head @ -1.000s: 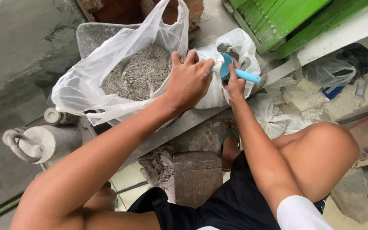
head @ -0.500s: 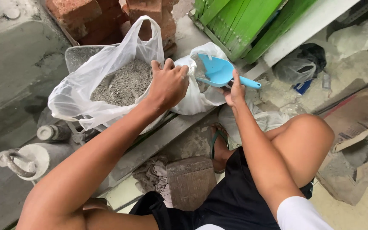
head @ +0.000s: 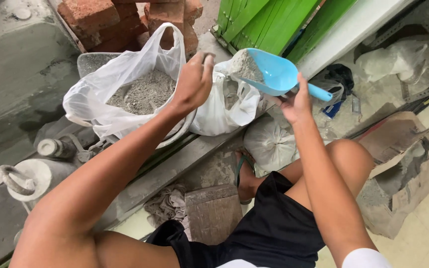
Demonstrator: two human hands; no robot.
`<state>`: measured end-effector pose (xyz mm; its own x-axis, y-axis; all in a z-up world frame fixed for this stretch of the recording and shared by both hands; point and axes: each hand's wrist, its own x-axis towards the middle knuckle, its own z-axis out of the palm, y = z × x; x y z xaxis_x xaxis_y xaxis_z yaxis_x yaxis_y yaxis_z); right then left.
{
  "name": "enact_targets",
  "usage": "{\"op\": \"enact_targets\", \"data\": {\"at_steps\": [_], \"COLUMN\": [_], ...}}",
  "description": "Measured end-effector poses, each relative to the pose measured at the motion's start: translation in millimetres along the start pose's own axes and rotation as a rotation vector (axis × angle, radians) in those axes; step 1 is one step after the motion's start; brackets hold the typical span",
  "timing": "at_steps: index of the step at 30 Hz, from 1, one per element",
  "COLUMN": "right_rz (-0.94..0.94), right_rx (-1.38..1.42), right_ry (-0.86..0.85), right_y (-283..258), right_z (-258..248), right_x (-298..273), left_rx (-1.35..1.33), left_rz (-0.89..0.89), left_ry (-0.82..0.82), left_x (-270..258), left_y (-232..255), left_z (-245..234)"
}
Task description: Scooping grey construction powder from a bucket into a plastic bag using a small blue hand scoop.
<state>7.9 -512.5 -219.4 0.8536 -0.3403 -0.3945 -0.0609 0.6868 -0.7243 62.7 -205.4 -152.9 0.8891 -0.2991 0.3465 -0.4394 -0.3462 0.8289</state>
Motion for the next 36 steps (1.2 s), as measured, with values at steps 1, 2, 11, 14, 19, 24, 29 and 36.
{"op": "enact_targets", "data": {"at_steps": [1, 2, 11, 14, 19, 24, 29, 36], "right_rz": [0.002, 0.004, 0.026, 0.038, 0.092, 0.126, 0.139, -0.105], "right_rx": [-0.086, -0.172, -0.295, -0.314, -0.374, -0.500, -0.687, -0.722], "right_ry": [0.068, 0.132, -0.240, -0.340, -0.422, -0.524, -0.417, -0.618], "right_y": [-11.4, -22.2, -53.5, -46.0, -23.9, 1.6, 27.3, 88.9], "right_z": [16.6, 34.4, 136.4, 165.8, 195.2, 210.2, 239.2, 239.5], "right_x": [-14.2, -27.3, -91.1, -101.8, -104.1, -101.2, -121.7, -107.9], "left_rx": [-0.095, -0.188, -0.546, -0.498, 0.121, 0.843, 0.795, 0.511], "left_rz": [-0.069, -0.137, -0.436, -0.300, 0.091, -0.226, -0.589, -0.450], "left_ry": [0.012, 0.026, 0.119, 0.278, 0.358, -0.011, -0.181, 0.094], "left_x": [1.5, 3.2, 2.2, 8.9, -12.8, -45.3, -52.6, -53.0], "left_y": [7.5, 14.5, 36.4, 7.9, 10.5, 30.0, 4.8, 1.2], "left_z": [-2.9, -6.9, -63.4, -97.0, -183.8, -231.4, -239.4, -240.8]}}
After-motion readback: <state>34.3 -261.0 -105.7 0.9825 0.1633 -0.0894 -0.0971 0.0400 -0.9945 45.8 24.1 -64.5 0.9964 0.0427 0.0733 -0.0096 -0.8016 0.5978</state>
